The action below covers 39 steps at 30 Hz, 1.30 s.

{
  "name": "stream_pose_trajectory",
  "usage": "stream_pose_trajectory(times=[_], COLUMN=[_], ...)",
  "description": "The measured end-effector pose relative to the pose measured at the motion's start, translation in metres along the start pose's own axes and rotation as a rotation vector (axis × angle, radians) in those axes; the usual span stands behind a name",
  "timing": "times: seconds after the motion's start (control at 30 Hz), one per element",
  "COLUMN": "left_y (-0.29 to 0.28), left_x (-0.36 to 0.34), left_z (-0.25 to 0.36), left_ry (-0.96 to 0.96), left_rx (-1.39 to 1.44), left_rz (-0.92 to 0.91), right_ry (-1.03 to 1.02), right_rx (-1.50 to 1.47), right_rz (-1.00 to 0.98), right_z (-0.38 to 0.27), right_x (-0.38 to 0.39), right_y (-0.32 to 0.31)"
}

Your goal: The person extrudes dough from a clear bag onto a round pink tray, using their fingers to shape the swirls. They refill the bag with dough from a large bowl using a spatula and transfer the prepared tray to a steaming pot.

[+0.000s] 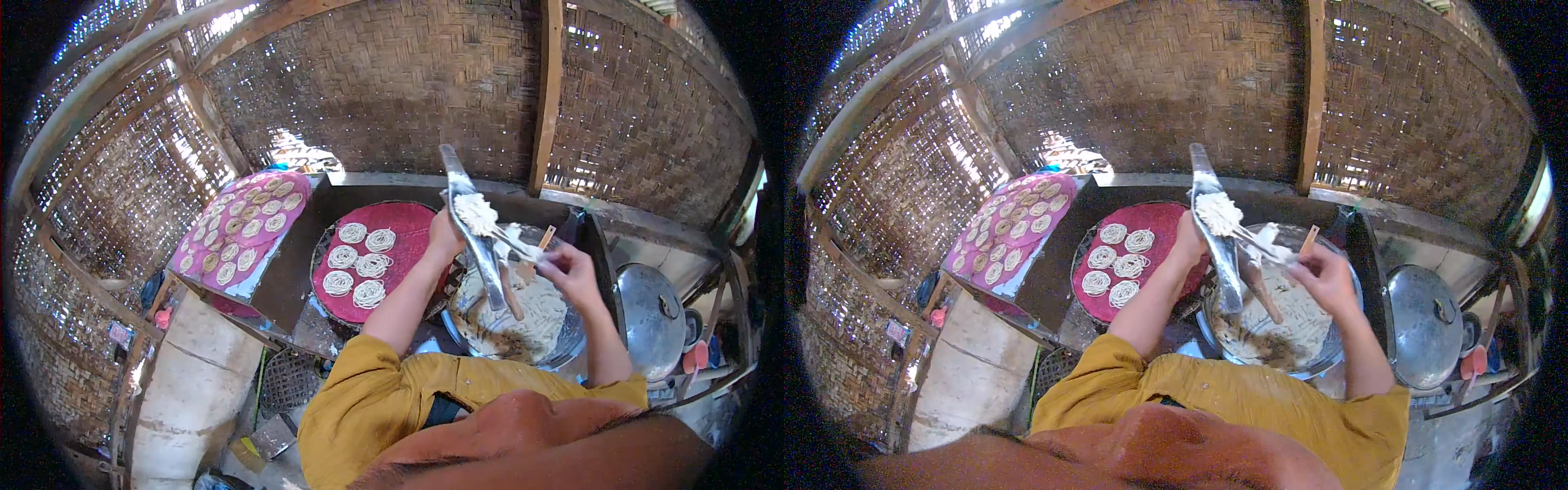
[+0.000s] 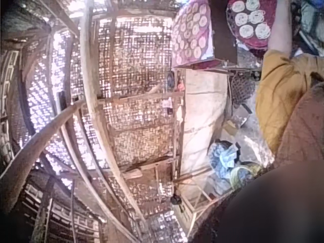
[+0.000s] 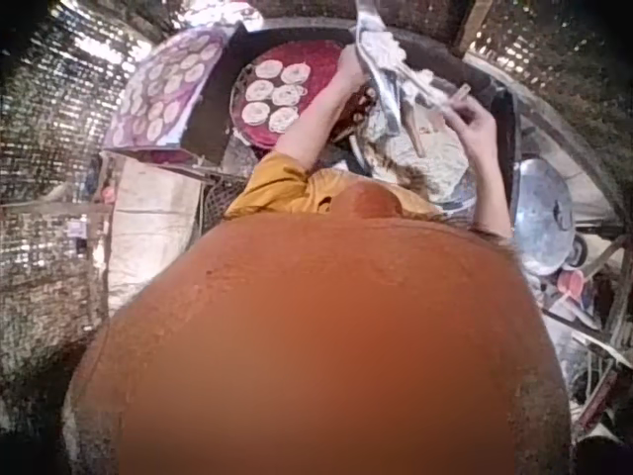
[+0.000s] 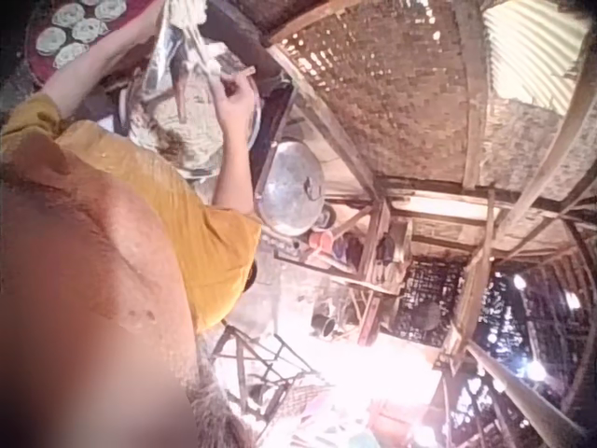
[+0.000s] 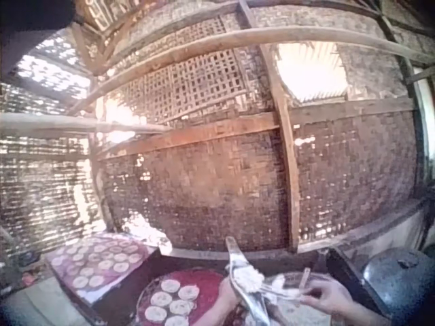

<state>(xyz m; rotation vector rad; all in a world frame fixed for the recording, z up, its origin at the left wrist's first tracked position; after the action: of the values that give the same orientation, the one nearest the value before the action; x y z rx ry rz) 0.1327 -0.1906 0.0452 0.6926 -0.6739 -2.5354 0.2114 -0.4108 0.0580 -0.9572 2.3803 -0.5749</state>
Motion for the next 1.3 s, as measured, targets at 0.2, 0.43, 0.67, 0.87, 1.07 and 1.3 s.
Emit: stream_pose_trajectory(times=[0.2,0.43,0.67,0.87,1.07,1.3], left_y=[0.017,-0.042,-0.008,-0.032,-0.073,-0.120], left_x=[0.004,-0.009,-0.007,-0.010,-0.019,0.010], left_z=[0.008,-0.023,-0.016,-0.035,0.000,0.079], left_ry=[0.270,-0.135,0.028,-0.170,-0.093,0.121], left_rx=[-0.855,-0.365,-0.363,0.214,0.217,0.367], left_rz=[-0.050,0.115,-0.051,0.045,0.176,0.396], right_ry=[-0.312,-0.736,-0.311,-0.566,-0.162,0.334], right_rx=[0.381,0.622,0.342,0.550,0.107,0.954], right_rz=[0.488,0.521,0.521,0.381,0.098,-0.052], right_z=[-0.048,-0.072,-0.040,-0.061,-0.002,0.041], right_x=[-0.009,0.016,-0.026,-0.004,0.027,0.053], right_y=[-0.029,0.003,-0.012,0.008,-0.007,-0.028])
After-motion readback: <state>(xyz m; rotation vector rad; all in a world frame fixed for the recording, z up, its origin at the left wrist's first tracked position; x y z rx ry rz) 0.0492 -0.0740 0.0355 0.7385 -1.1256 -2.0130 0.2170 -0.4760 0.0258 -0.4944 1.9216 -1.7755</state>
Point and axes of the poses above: each hand's wrist, its own x-axis away from the middle knuckle, its own y-axis out of the palm, z = x × y, the point moved 6 cm from there along -x, towards the middle knuckle, and after that the axes turned 11 degrees about x, right-handed, at the moved point
